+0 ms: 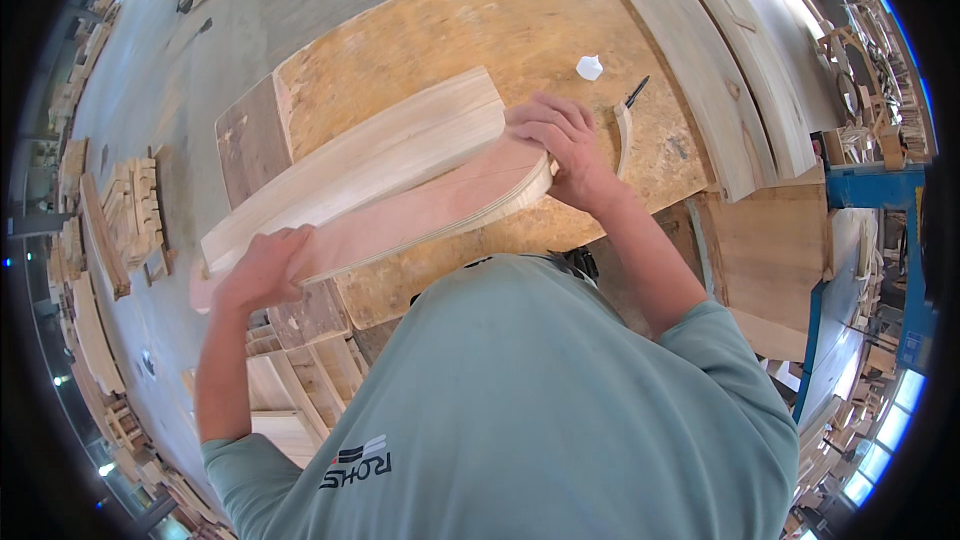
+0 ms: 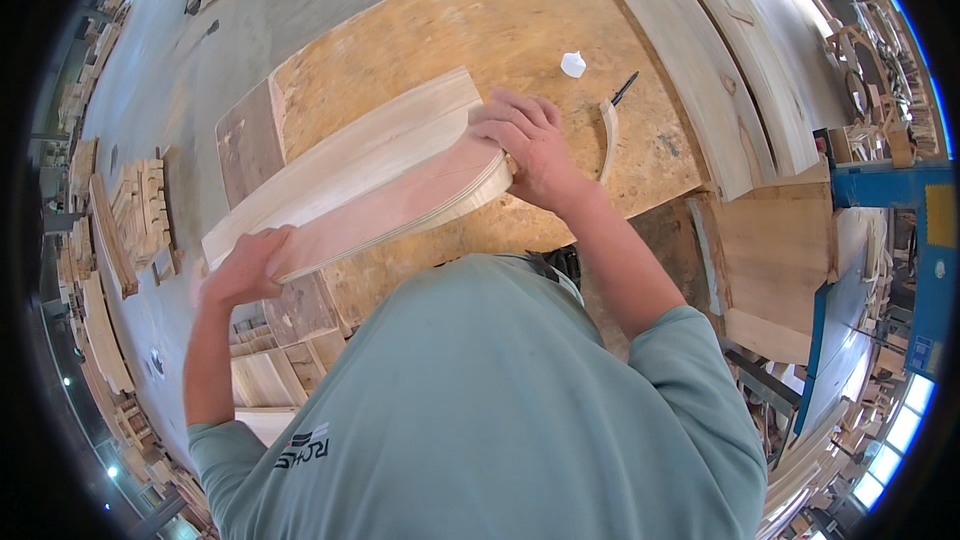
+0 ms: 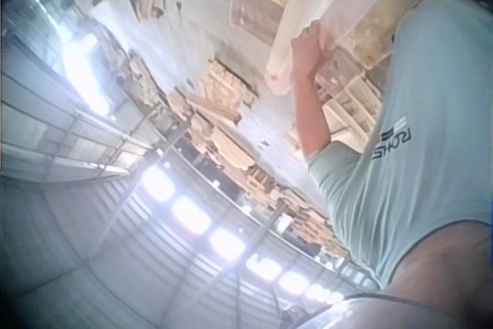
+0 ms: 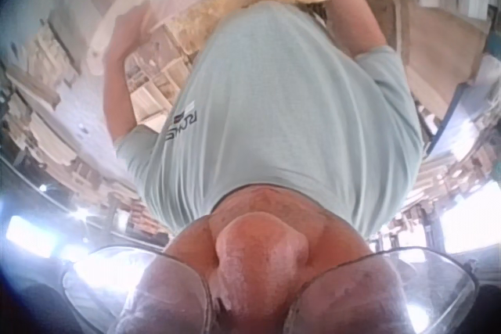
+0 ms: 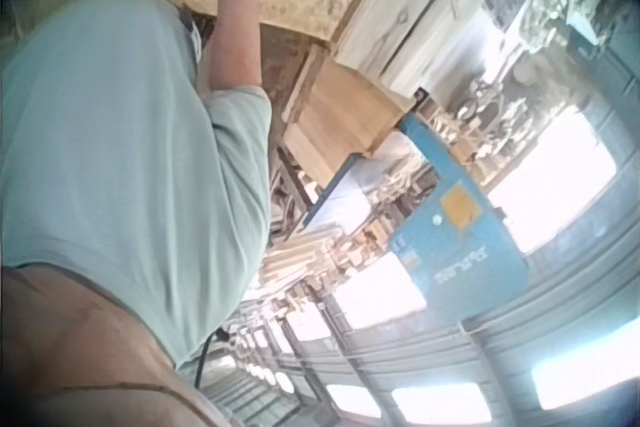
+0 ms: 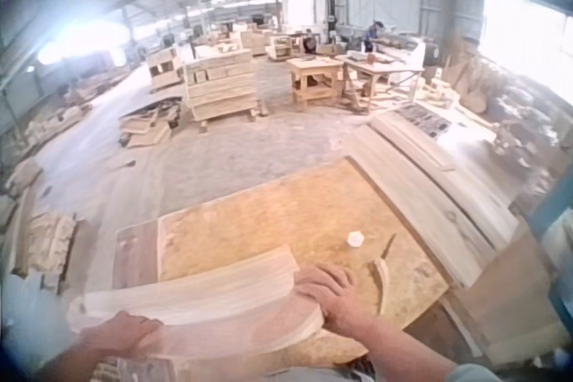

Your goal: The person assembles a curved wooden component by hand, using a marker to label sections, cutting a piece with a bandsaw, and applying glue to join parts together.

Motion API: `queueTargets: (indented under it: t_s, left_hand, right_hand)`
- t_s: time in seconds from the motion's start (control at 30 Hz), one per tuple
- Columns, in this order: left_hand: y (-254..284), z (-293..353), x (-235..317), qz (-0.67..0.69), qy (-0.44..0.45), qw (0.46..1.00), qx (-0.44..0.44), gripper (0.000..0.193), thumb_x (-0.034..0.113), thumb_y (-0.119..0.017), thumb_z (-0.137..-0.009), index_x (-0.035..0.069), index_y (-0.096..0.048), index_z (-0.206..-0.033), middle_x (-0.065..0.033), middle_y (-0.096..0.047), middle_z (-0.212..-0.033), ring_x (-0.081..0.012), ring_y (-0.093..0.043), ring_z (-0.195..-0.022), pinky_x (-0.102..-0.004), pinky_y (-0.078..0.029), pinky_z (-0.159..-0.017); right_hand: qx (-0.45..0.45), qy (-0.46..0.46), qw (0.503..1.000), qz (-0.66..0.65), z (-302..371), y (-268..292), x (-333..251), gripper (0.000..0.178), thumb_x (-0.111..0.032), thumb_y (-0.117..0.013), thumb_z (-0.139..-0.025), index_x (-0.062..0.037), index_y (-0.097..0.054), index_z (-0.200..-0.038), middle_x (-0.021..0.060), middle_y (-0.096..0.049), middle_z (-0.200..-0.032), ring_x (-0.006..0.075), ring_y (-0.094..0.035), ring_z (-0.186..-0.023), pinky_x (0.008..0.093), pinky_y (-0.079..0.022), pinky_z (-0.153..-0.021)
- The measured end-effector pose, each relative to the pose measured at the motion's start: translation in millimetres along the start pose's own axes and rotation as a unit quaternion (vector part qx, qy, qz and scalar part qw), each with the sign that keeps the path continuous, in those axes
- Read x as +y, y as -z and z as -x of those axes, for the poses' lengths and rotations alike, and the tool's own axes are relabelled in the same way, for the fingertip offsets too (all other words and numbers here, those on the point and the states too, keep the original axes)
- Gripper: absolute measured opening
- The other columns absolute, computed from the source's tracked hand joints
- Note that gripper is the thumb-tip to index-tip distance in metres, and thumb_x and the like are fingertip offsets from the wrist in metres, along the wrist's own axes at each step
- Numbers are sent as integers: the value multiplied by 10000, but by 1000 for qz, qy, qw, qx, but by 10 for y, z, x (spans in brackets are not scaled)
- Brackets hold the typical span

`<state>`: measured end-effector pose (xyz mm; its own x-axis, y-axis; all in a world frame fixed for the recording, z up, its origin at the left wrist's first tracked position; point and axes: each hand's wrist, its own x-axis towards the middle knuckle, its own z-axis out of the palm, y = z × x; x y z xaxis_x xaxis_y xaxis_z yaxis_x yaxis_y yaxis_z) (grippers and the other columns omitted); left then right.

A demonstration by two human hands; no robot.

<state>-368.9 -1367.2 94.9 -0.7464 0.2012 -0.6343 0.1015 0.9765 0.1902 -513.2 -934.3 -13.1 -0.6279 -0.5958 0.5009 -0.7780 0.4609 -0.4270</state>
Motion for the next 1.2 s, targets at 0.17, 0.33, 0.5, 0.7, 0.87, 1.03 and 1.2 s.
queueTargets:
  t_s: [0.17, 0.33, 0.5, 0.7, 0.87, 1.03, 1.2]
  left_hand:
    - [-168, 197, -249, 243, 41, 962, -116, 399, 258, -775, -746, -31, -683, -1005, -173, -674, -898, -223, -613, -848, -371, -500, -789]
    - [-886, -420, -593, 155, 34, 978, -138, 494, 467, -708, -845, -27, -703, -862, -157, -658, -806, -195, -570, -746, -413, -467, -690]
    - [-1773, -1049, -831, 245, 72, 964, -77, 496, 468, -716, -866, -18, -724, -964, -145, -699, -867, -193, -593, -779, -388, -483, -716]
    - [-1841, -1354, -770, 270, 107, 957, -13, 433, 375, -785, -838, 8, -735, -1061, -150, -737, -970, -206, -667, -884, -372, -520, -802]
    - [-2039, -1468, -788, 275, 121, 949, 97, 428, 354, -789, -816, 9, -741, -1064, -190, -744, -1041, -300, -708, -991, -396, -540, -877]
    - [-2080, -1468, -466, 201, 151, 944, 213, 349, 281, -753, -825, 23, -746, -1059, -209, -725, -1075, -375, -671, -1060, -437, -519, -936]
    - [-2213, -1326, -49, 168, 140, 888, 404, 267, 227, -692, -871, 43, -737, -1058, -205, -708, -1071, -383, -643, -1071, -457, -488, -975]
  right_hand:
    - [-106, -255, 897, -346, 615, -181, -31, 293, -153, -806, -818, -78, -628, -1039, 41, -680, -929, 150, -639, -832, 307, -502, -709]
    - [-110, -490, 781, -372, 878, -593, -236, 420, -356, -811, -872, 16, -639, -968, 84, -675, -791, 120, -641, -679, 288, -533, -603]
    - [-116, -542, 802, -224, 1233, -1116, 69, 632, -539, -833, -784, 38, -673, -985, 143, -710, -847, 207, -686, -767, 350, -563, -684]
    - [-152, -581, 788, -134, 1237, -1191, 206, 770, -657, -818, -717, 48, -686, -998, 195, -726, -913, 289, -718, -850, 382, -572, -753]
    - [-149, -549, 817, -97, 1156, -1172, 131, 688, -609, -797, -753, 25, -696, -999, 217, -718, -949, 346, -707, -899, 414, -568, -802]
    - [-54, -391, 918, 42, 1353, -1262, 146, 531, -474, -775, -812, 28, -704, -973, 224, -713, -879, 352, -699, -860, 447, -554, -790]
    - [-43, -498, 865, -29, 1272, -858, 500, 506, -443, -733, -845, 14, -695, -1060, 215, -701, -1055, 350, -686, -960, 444, -540, -835]
